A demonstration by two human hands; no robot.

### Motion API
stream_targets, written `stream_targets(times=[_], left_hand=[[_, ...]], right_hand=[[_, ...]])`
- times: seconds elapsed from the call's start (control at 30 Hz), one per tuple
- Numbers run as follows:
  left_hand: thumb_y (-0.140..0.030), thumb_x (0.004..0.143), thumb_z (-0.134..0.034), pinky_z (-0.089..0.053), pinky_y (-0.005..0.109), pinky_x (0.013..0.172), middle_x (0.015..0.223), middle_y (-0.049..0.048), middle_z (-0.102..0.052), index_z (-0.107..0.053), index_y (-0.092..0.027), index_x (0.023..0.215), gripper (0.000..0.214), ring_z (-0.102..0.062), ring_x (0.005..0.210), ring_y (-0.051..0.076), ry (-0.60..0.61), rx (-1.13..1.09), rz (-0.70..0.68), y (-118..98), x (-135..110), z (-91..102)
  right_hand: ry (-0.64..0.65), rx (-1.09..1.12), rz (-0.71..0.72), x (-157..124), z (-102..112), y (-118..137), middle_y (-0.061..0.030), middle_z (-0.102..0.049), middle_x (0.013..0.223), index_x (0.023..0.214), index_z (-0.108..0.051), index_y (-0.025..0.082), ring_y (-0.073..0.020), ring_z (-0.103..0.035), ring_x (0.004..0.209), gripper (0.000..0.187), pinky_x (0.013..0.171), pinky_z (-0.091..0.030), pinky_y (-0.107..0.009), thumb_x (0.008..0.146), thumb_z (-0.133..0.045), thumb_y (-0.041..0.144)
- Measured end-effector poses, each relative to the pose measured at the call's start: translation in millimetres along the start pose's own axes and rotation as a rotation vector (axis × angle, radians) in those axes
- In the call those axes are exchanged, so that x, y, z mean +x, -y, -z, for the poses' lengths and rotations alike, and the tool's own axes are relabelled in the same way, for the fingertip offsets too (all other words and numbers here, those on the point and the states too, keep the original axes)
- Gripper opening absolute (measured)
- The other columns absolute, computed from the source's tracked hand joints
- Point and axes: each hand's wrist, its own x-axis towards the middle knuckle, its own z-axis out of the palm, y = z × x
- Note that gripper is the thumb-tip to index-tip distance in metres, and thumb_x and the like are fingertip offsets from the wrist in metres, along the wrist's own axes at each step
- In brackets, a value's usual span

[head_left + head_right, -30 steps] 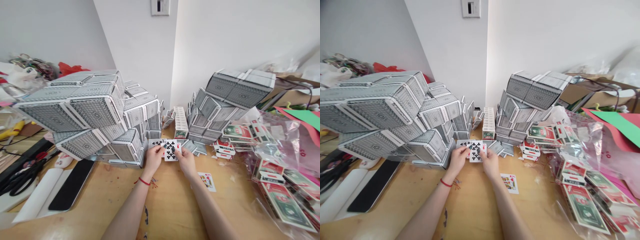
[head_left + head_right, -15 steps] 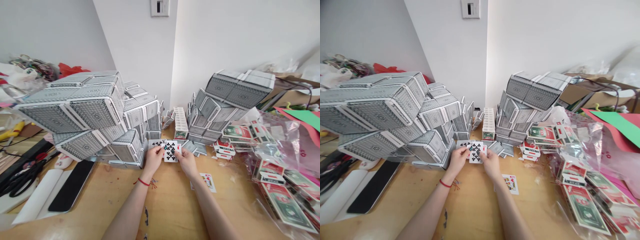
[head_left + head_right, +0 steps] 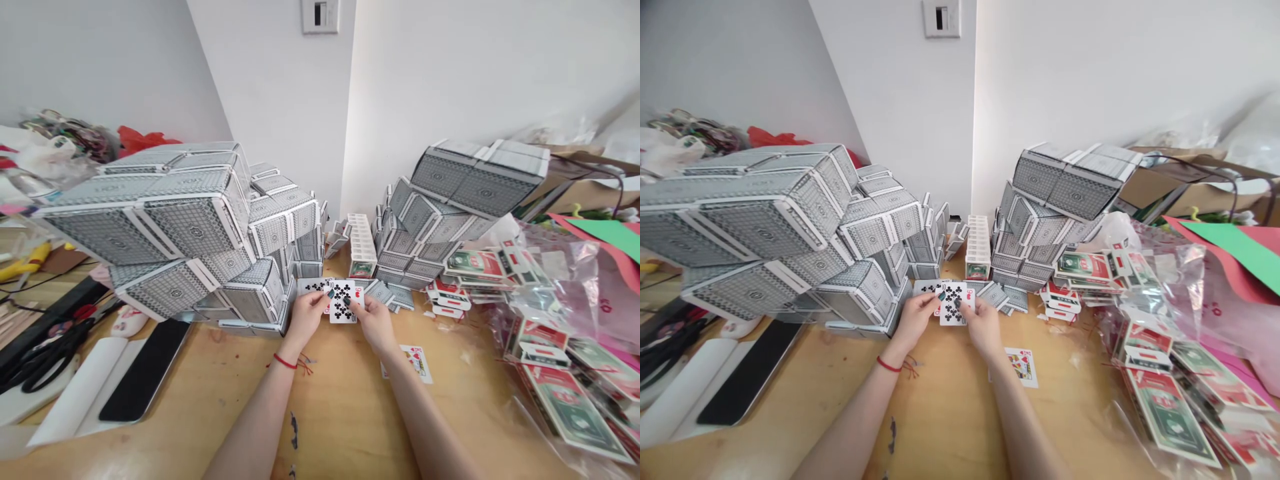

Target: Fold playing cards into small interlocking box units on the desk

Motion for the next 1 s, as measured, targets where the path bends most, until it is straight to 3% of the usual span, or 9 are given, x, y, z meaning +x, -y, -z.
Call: stream_targets(times=[0.2,0.5,0.73,1.0], left_hand=[[-0.037,0.064,-0.064,-0.045,0.027,0.060,0.072,0.0063,-0.064,-0.066,-0.010,0.084,0.034,-0.056,0.065,0.015,0.125,-0.324,0.164,-6.1,-0.8,2.9],[-0.031,0.065,-0.066,-0.045,0.030,0.073,0.080,0.0079,-0.066,-0.066,-0.011,0.086,0.030,-0.059,0.078,0.017,0.220,-0.402,0.195,-8.1,-1.4,1.3],[-0.033,0.066,-0.066,-0.044,0.029,0.072,0.086,0.0089,-0.066,-0.065,-0.011,0.087,0.031,-0.058,0.083,0.019,0.257,-0.438,0.224,-7.4,-0.6,0.2],[-0.031,0.066,-0.066,-0.043,0.028,0.071,0.081,0.0065,-0.066,-0.065,-0.013,0.090,0.030,-0.057,0.076,0.015,0.287,-0.455,0.221,-6.0,-0.9,1.0]], right_hand=[[-0.014,0.019,0.002,1.7,1.3,-1.0,-0.0064,-0.068,0.074,0.087,-0.065,0.014,-0.0216,-0.061,0.067,0.042,0.061,-0.048,-0.032,0.062,-0.063,0.049],[-0.028,0.064,0.025,-0.9,3.6,3.9,-0.0066,-0.068,0.078,0.083,-0.063,0.015,-0.0211,-0.061,0.069,0.039,0.064,-0.048,-0.033,0.060,-0.066,0.048],[-0.007,0.054,0.041,0.2,5.1,2.9,-0.0072,-0.069,0.079,0.087,-0.063,0.015,-0.0215,-0.062,0.069,0.044,0.063,-0.048,-0.034,0.060,-0.066,0.049],[0.030,0.069,0.057,0.2,5.4,1.6,-0.0060,-0.069,0.078,0.093,-0.063,0.015,-0.0203,-0.062,0.066,0.043,0.062,-0.048,-0.033,0.063,-0.064,0.046]])
